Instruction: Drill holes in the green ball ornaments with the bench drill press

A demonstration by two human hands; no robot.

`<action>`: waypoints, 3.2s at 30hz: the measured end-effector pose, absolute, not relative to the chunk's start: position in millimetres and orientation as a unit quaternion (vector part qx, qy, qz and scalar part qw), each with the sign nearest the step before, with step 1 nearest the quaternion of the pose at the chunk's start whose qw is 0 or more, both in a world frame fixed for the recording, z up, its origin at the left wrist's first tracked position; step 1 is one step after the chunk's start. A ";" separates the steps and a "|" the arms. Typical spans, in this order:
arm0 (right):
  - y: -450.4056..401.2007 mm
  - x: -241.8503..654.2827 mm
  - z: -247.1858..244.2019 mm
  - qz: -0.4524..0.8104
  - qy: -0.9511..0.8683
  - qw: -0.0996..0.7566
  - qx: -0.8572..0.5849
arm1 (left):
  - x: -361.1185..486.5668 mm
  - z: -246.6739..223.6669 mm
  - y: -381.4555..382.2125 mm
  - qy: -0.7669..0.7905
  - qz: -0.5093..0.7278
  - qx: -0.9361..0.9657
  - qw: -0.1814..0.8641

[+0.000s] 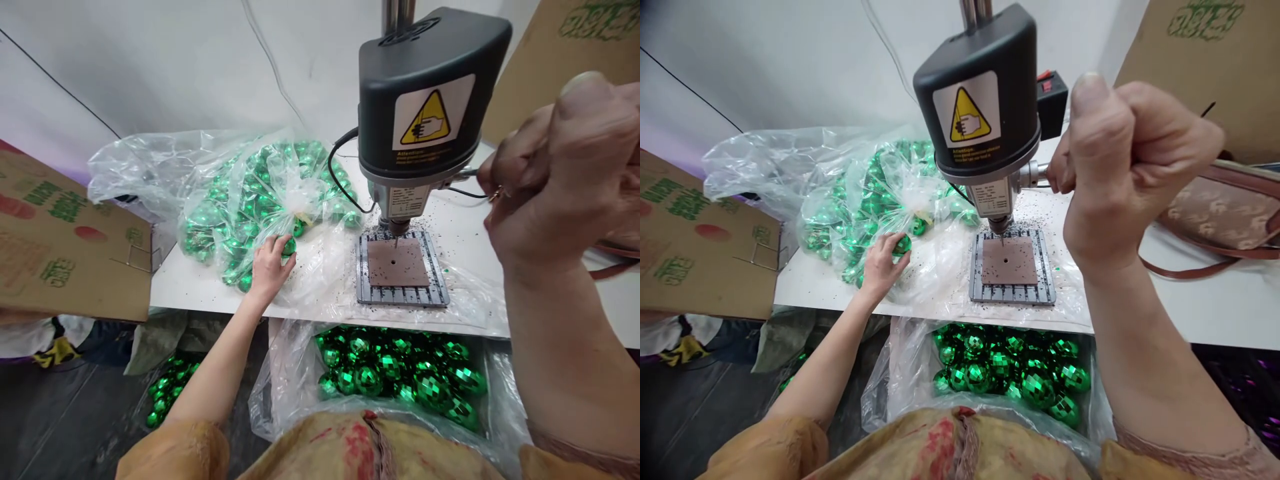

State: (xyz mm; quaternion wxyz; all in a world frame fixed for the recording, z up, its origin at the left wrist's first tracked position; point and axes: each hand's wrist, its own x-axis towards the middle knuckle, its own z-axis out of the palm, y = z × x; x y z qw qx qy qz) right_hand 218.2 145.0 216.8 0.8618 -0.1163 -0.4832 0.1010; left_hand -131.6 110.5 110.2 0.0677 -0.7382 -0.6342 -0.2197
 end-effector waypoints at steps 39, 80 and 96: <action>130.7 218.1 210.8 0.068 -0.528 0.790 -0.304 | 36.5 65.0 142.0 -0.460 -0.381 -0.730 -0.333; 132.5 220.2 177.9 0.021 -0.553 0.826 -0.107 | 48.6 39.6 127.6 -0.413 -0.433 -0.686 -0.413; 128.6 216.3 179.0 0.017 -0.545 0.831 -0.114 | 50.9 42.2 126.7 -0.421 -0.446 -0.681 -0.400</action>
